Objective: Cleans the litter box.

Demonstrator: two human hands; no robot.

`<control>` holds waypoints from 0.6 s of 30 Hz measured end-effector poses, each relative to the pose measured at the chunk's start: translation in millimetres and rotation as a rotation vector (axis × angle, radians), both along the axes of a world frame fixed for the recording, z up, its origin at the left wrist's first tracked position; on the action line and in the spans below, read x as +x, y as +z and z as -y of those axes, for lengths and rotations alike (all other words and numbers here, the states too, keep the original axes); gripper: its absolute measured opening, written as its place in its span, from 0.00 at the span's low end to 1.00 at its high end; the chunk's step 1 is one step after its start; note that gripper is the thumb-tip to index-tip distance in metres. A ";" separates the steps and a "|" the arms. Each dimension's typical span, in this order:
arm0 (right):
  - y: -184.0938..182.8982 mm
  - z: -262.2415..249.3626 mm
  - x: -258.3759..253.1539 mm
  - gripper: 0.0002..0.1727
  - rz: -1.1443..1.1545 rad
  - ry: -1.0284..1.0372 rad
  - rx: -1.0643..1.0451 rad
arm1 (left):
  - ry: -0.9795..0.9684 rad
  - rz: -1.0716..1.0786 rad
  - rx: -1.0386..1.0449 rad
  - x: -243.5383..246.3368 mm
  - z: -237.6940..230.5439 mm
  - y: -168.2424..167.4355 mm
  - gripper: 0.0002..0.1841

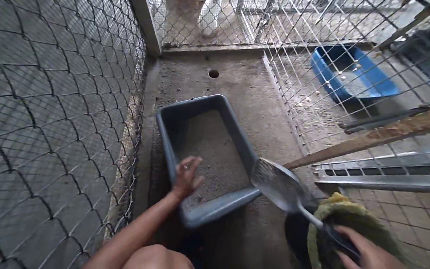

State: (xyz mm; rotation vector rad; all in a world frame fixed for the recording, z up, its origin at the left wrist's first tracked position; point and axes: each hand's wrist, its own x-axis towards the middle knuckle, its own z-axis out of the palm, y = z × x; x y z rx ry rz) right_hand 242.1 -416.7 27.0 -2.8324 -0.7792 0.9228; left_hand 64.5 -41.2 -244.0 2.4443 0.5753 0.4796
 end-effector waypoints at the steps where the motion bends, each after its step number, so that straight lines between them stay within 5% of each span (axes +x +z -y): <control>1: -10.0 -27.0 4.0 0.25 -0.024 -0.010 -0.017 | 0.176 0.014 0.052 2.0 -20.8 1.3 0.43; 4: -52.1 -89.8 27.3 0.28 -0.248 -0.117 -0.070 | 0.620 -0.159 -0.453 4.7 -78.3 11.7 0.55; 8: -109.8 -115.1 24.4 0.24 -0.609 -0.495 0.099 | 0.673 -0.311 -1.068 16.0 -121.2 4.4 0.38; 11: -130.7 -119.8 11.6 0.22 -0.668 -0.664 0.125 | 0.596 -0.222 -1.060 13.4 -111.0 11.3 0.36; 18: -158.4 -132.5 16.5 0.24 -0.483 -0.546 0.253 | 0.484 -0.035 -0.986 3.0 -72.9 52.6 0.37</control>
